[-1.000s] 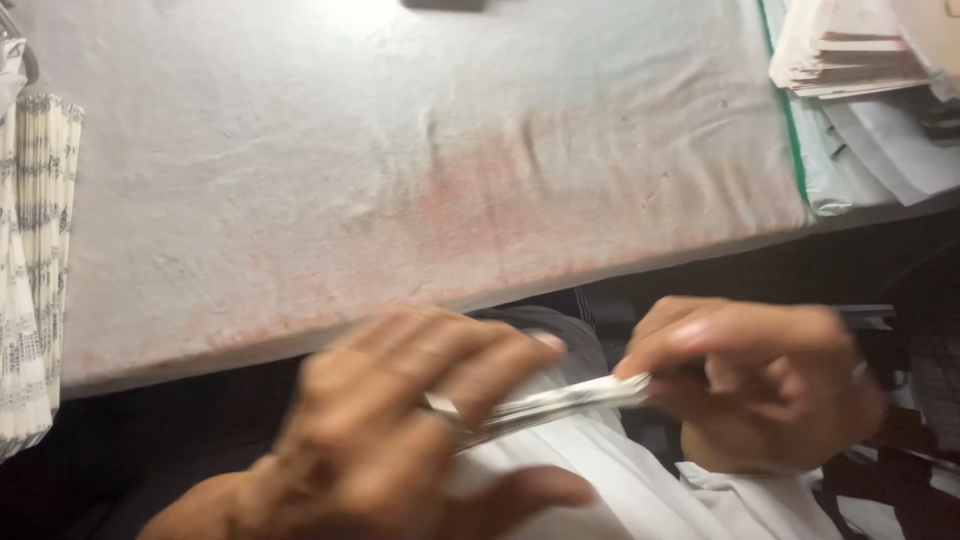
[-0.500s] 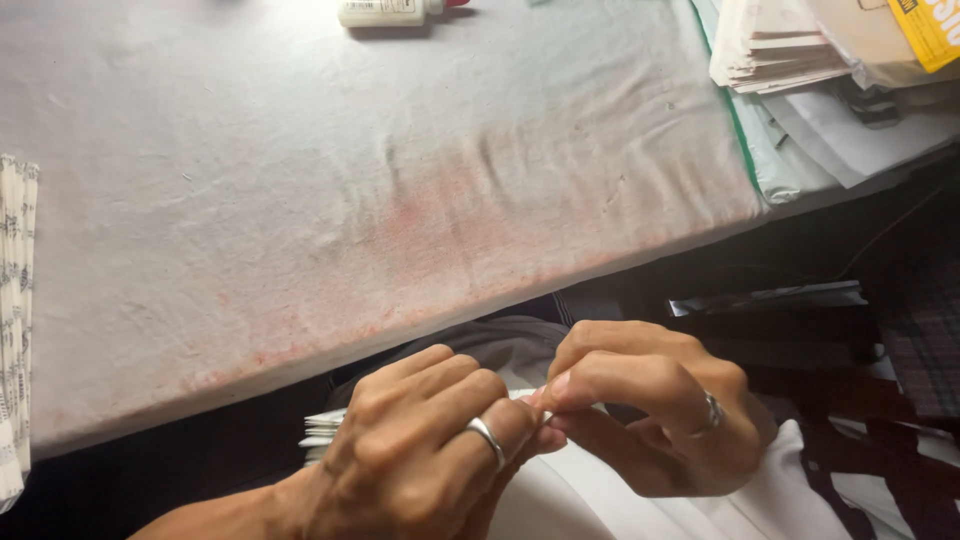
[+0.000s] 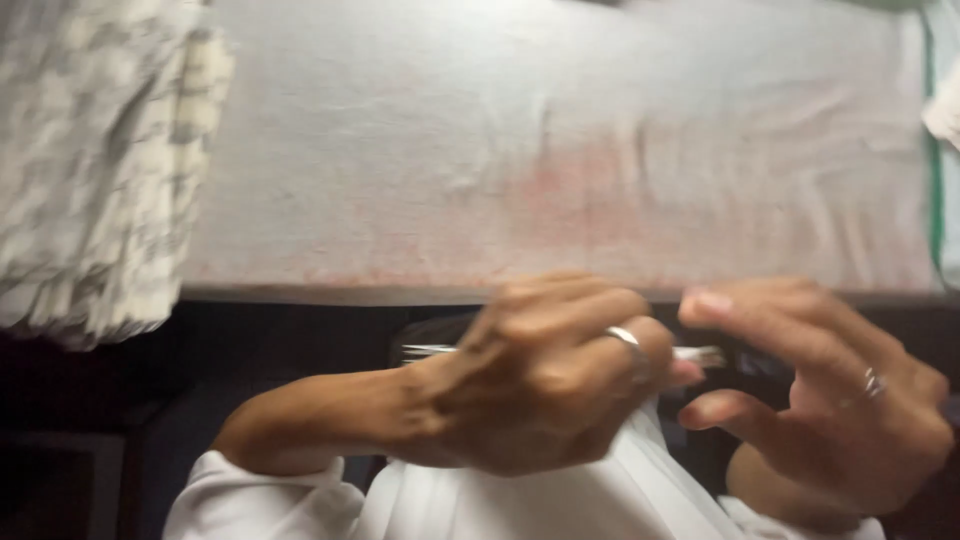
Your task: Applying glue to the edges of paper wrappers and folding them into their final shape in a batch process.
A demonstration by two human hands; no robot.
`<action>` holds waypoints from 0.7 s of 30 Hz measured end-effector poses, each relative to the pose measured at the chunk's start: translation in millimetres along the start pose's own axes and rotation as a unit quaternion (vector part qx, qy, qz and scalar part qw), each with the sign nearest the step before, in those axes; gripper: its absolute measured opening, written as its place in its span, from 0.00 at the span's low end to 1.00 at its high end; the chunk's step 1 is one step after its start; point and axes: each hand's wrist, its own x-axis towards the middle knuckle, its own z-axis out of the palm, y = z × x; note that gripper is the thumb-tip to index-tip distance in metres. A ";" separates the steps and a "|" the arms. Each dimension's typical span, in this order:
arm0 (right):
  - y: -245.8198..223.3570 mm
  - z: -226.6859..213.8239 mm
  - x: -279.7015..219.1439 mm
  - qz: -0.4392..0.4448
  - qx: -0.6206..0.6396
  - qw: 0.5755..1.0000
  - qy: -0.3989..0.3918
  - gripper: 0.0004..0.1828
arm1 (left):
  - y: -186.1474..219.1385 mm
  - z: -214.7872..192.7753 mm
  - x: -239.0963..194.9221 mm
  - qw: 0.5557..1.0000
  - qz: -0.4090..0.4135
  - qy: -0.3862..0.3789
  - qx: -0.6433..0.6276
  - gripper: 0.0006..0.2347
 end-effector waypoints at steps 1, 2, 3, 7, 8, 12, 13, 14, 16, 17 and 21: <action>6.5 4.6 -1.6 -0.016 0.011 1.000 -0.005 0.31 | -2.5 3.5 -1.9 1.000 -0.005 0.007 0.018 0.09; 9.7 8.8 -4.0 -0.016 0.046 0.999 -0.005 0.20 | -4.4 6.2 -4.9 1.000 -0.006 0.009 -0.010 0.09; 13.2 13.4 -6.7 -0.016 0.082 0.997 -0.007 0.11 | -6.7 9.1 -8.3 0.999 -0.006 0.012 -0.038 0.09; 19.6 15.4 0.7 -0.035 0.139 0.988 -0.065 0.12 | -18.6 6.8 -17.2 0.992 -0.067 -0.021 -0.106 0.11; 25.4 15.9 -3.0 -0.026 0.163 0.984 -0.073 0.13 | -23.5 7.8 -20.0 0.988 -0.078 -0.047 -0.127 0.09; 43.3 16.8 -19.2 0.017 0.266 0.957 -0.109 0.17 | -41.5 -1.6 -17.2 0.970 -0.024 -0.094 -0.224 0.11; 66.4 21.7 -29.6 0.005 0.272 0.955 -0.117 0.17 | -42.2 -1.8 -17.9 0.973 -0.027 -0.087 -0.212 0.11; 90.8 27.3 -39.9 -0.034 0.254 0.962 -0.100 0.17 | -42.9 -0.8 -19.1 0.977 -0.058 -0.097 -0.183 0.09; 120.5 35.6 -60.5 -0.080 0.241 0.963 -0.088 0.18 | -38.3 2.1 -21.7 0.979 -0.094 -0.099 -0.148 0.08; 125.6 37.5 -71.5 -0.048 0.179 0.981 -0.058 0.14 | -32.5 4.2 -22.9 0.984 -0.137 -0.072 -0.085 0.16; 152.2 36.7 -94.5 0.088 0.092 0.991 -0.050 0.10 | -43.9 22.9 -35.6 0.994 -0.109 -0.012 -0.012 0.11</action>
